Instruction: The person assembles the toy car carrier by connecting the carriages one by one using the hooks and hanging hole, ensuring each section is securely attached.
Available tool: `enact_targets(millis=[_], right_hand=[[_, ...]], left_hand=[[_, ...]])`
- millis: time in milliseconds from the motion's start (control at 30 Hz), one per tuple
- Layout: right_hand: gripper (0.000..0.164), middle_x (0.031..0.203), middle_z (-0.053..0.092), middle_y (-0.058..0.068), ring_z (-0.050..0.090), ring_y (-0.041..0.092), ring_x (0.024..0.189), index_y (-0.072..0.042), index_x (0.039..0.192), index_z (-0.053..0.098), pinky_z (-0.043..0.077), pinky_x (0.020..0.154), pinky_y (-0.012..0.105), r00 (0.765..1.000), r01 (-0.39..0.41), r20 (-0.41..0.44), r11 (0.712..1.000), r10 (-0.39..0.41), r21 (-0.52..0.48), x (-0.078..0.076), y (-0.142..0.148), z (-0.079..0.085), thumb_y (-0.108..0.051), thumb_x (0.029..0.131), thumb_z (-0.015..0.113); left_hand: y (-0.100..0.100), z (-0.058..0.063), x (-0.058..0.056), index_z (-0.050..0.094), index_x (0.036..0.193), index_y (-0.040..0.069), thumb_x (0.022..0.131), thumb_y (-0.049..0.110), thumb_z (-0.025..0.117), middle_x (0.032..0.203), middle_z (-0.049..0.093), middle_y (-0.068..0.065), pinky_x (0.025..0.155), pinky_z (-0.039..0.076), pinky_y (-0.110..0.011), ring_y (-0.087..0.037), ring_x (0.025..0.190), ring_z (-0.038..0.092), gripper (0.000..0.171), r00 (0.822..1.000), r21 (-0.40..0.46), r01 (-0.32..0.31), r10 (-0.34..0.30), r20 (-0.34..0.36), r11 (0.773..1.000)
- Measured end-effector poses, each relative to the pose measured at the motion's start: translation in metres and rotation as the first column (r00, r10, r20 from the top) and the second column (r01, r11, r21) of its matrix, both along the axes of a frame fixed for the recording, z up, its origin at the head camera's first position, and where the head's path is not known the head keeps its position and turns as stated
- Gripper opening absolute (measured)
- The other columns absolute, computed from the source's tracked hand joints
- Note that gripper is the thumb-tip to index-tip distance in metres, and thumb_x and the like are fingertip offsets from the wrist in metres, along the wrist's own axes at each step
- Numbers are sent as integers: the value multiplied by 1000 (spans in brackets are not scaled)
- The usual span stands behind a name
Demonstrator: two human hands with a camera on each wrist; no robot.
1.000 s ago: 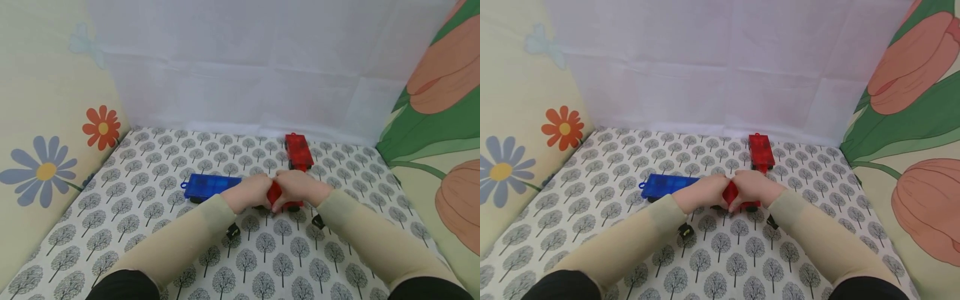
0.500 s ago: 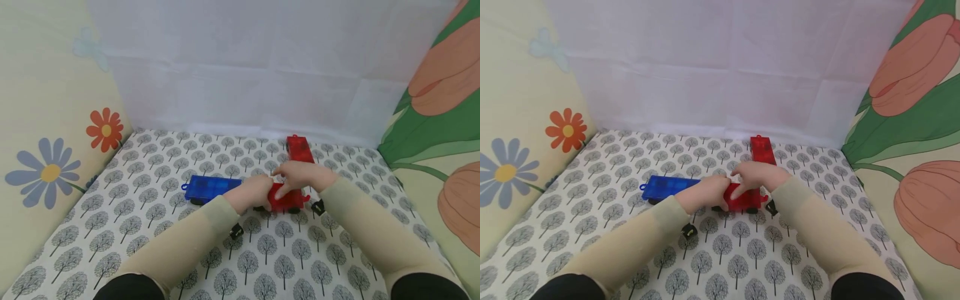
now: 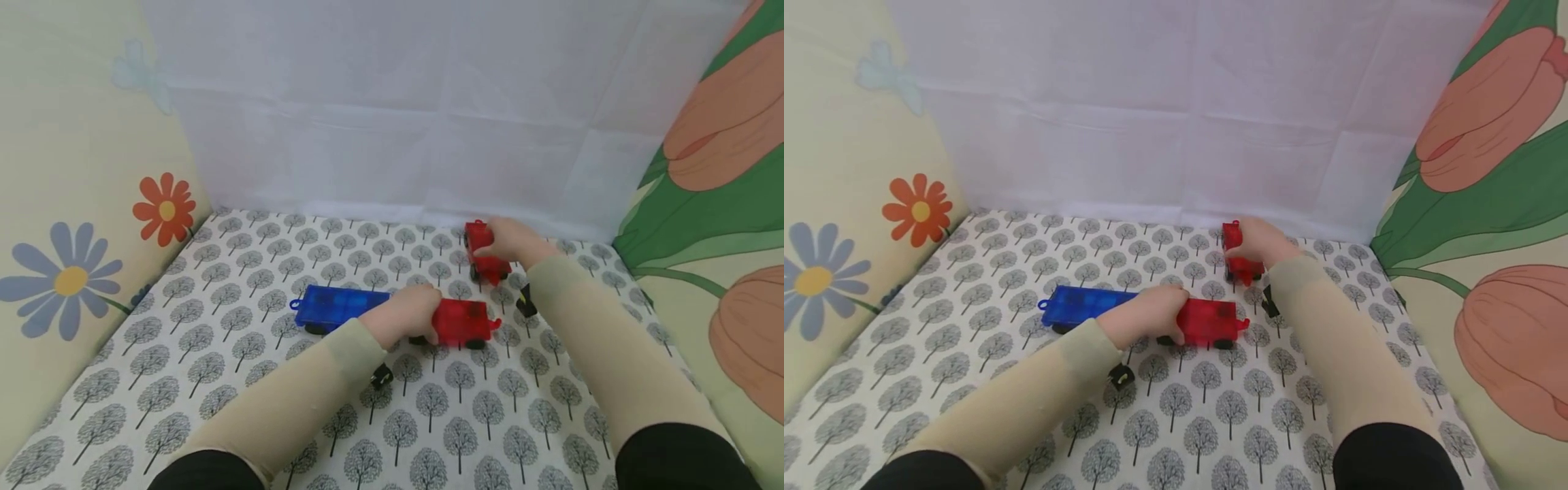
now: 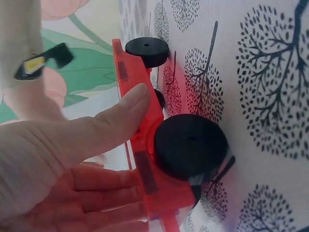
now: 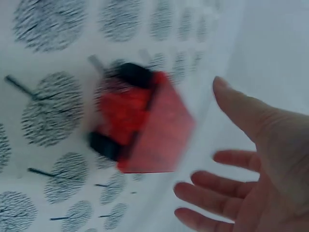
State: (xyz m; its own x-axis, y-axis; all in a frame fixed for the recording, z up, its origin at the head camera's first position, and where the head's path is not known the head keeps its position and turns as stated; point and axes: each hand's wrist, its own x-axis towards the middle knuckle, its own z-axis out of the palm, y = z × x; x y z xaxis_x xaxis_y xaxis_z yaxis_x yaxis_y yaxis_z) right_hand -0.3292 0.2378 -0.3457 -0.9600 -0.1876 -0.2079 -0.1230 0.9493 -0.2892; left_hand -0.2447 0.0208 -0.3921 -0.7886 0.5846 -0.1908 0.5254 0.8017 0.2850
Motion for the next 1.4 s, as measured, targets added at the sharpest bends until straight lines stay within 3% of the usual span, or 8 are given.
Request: enact_targets(millis=[200, 333, 467, 600, 1033, 1233, 1400], right_hand=[[104, 137, 39, 32, 50, 44, 115, 9, 150, 19, 44, 97, 57, 979, 203, -1, 978, -203, 51, -5, -6, -29, -57, 86, 68], [106, 138, 40, 34, 49, 45, 117, 13, 148, 21, 46, 95, 54, 963, 270, -29, 961, -269, 51, -7, -14, -42, -63, 87, 63], [104, 141, 39, 36, 52, 45, 116, 18, 146, 21, 50, 89, 51, 955, 297, -34, 948, -295, 116, -7, -19, -49, -64, 91, 54], [99, 135, 45, 34, 56, 41, 108, 17, 145, 22, 52, 85, 50, 943, 332, -30, 935, -331, 126, -6, -19, -50, -58, 92, 57], [96, 136, 41, 37, 51, 46, 114, 8, 153, 5, 50, 88, 51, 936, 351, 59, 936, -348, -38, -4, -5, -29, -38, 93, 65], [99, 133, 46, 33, 53, 44, 112, 1, 155, 0, 52, 85, 52, 953, 302, 55, 945, -297, -123, -2, 7, -13, -37, 92, 66], [106, 140, 40, 35, 50, 46, 119, -3, 156, -10, 49, 90, 55, 968, 249, 59, 958, -243, -140, 8, 23, -2, -37, 92, 67]], left_hand=[[-1, 3, -2, 65, 99, 10, 65, 30, 94, 89, 58, 0, 75, 49, -31, -16, 78, 56, 48, 1000, -33, 15, -15, -2, 999], [-1, 4, -3, 65, 99, 10, 66, 31, 93, 89, 58, 0, 74, 49, -31, -16, 78, 56, 48, 1000, -44, 23, -23, -8, 999], [1, 2, -3, 66, 99, 10, 66, 31, 93, 89, 58, 0, 74, 49, -31, -15, 78, 55, 48, 999, -37, 34, -35, -10, 999], [3, 1, -2, 66, 99, 10, 65, 31, 93, 88, 58, 0, 74, 49, -31, -15, 78, 55, 48, 999, -33, 33, -33, -8, 999], [7, 6, 3, 66, 97, 10, 67, 32, 93, 86, 56, 2, 74, 48, -30, -15, 79, 54, 46, 999, -48, 36, -36, -1, 998], [8, 7, 3, 66, 97, 10, 67, 31, 93, 86, 57, 1, 74, 48, -30, -15, 79, 54, 46, 1000, -49, 25, -25, -3, 998], [11, 6, 1, 66, 96, 10, 66, 30, 93, 86, 57, 1, 73, 48, -30, -15, 77, 54, 45, 1000, -42, 31, -31, -1, 999]])
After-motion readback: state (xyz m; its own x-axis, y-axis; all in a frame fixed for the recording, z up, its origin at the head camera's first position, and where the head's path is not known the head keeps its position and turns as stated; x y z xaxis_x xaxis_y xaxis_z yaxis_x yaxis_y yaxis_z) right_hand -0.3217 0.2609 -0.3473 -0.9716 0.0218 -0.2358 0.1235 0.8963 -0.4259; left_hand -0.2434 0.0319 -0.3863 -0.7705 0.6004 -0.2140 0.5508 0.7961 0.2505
